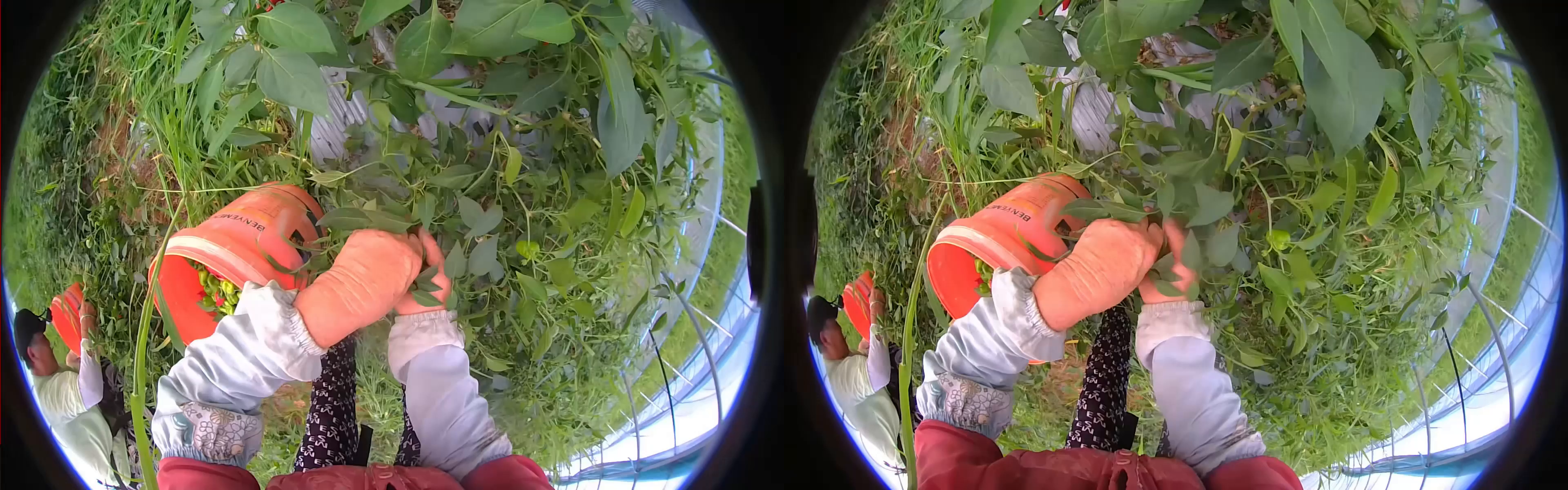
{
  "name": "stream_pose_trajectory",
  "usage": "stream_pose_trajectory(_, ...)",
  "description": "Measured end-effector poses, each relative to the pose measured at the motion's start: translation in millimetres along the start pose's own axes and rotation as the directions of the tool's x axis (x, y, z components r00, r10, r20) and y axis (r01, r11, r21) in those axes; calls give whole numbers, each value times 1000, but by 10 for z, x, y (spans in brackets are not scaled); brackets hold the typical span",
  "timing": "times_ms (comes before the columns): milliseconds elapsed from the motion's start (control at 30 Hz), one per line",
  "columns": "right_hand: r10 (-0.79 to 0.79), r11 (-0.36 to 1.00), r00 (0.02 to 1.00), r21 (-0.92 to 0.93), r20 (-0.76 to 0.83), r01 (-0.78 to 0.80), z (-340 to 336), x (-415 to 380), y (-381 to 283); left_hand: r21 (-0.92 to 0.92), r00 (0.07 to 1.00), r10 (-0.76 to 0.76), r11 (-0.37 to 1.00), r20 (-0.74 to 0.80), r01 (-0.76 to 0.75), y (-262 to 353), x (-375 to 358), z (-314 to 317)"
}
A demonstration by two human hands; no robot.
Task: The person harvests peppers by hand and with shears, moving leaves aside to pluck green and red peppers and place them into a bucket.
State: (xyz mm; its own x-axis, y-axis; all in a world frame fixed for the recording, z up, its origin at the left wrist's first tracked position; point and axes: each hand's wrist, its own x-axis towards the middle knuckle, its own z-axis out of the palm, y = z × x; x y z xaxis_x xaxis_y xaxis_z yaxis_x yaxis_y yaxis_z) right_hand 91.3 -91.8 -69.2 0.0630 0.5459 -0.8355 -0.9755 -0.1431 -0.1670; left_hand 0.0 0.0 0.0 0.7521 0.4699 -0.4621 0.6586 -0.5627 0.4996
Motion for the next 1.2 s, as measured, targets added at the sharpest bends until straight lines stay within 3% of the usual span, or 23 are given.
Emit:
stream_pose_trajectory(67, 50, 986, 999, 159, 7, -51, -162, 74, -28, -18, 990, 59, 998, -125, -62, 46, -2, -25)
stream_pose_trajectory(200, -59, 998, 997, -27, -48, 58, 34, -18, -101, -225, 984, 131, 962, -124, -157, -11, -216, -13)
stream_pose_trajectory(300, -129, 992, 982, -17, -141, 128, 144, -14, -243, -281, 998, 52, 958, -35, -59, -96, -517, -86)
stream_pose_trajectory(367, -81, 997, 997, -8, -9, 81, 181, -36, -230, -447, 963, -221, 885, -156, 131, -254, -753, -139)
stream_pose_trajectory(400, -80, 997, 995, 4, -52, 80, 243, -47, -183, -447, 961, -230, 883, -152, 141, -320, -864, -128)
stream_pose_trajectory(433, -71, 997, 996, 5, -56, 72, 310, -79, -152, -795, 938, -347, 571, -7, 206, -375, -973, -100)
stream_pose_trajectory(467, -66, 990, 996, -128, -63, 57, 387, -117, -116, -962, 905, -388, 129, 176, 242, -407, -1064, -64)
stream_pose_trajectory(533, 30, 931, 999, -364, -20, -35, 483, -139, -10, -967, 892, -418, 100, 175, 236, -469, -1138, 47)
stream_pose_trajectory(567, 30, 930, 999, -367, -20, -35, 510, -177, 62, -973, 884, -437, 72, 167, 220, -497, -1139, 111)
stream_pose_trajectory(633, 212, 825, 961, -560, 178, -78, 602, -310, 215, -970, 901, -410, 123, 142, 209, -512, -1109, 116)
stream_pose_trajectory(700, 278, 842, 921, -530, 272, -98, 618, -332, 297, -964, 930, -336, 161, 147, 210, -453, -1073, 38)
stream_pose_trajectory(767, 336, 706, 856, -706, 393, 47, 529, -287, 305, -970, 939, -321, 162, 123, 182, -437, -1057, 115)
stream_pose_trajectory(833, 279, 703, 880, -706, 385, 86, 533, -309, 351, -961, 954, -265, 197, 139, 194, -456, -1086, 118)
stream_pose_trajectory(900, 199, 511, 934, -844, 297, 160, 445, -301, 390, -961, 954, -259, 185, 153, 204, -473, -1134, 204)
stream_pose_trajectory(933, 108, 438, 930, -856, 353, 274, 441, -299, 423, -956, 945, -296, 213, 136, 204, -472, -1160, 243)
stream_pose_trajectory(967, 114, 441, 928, -855, 355, 273, 458, -307, 449, -949, 937, -329, 242, 118, 204, -474, -1183, 256)
stream_pose_trajectory(1000, 36, 301, 900, -864, 433, 404, 495, -317, 466, -919, 933, -346, 327, 100, 219, -474, -1206, 209)
stream_pose_trajectory(1033, -31, 145, 855, -844, 517, 516, 517, -321, 478, -918, 932, -349, 330, 97, 219, -477, -1224, 180)
stream_pose_trajectory(1067, -29, 146, 853, -842, 522, 520, 523, -319, 481, -892, 935, -345, 393, 80, 222, -483, -1243, 158)
stream_pose_trajectory(1133, -38, -191, 774, -765, 632, 615, 513, -336, 475, -863, 937, -344, 452, 64, 225, -499, -1295, 91)
stream_pose_trajectory(1200, -8, -158, 811, -801, 585, 577, 490, -368, 513, -774, 963, -252, 589, 97, 232, -548, -1358, -5)
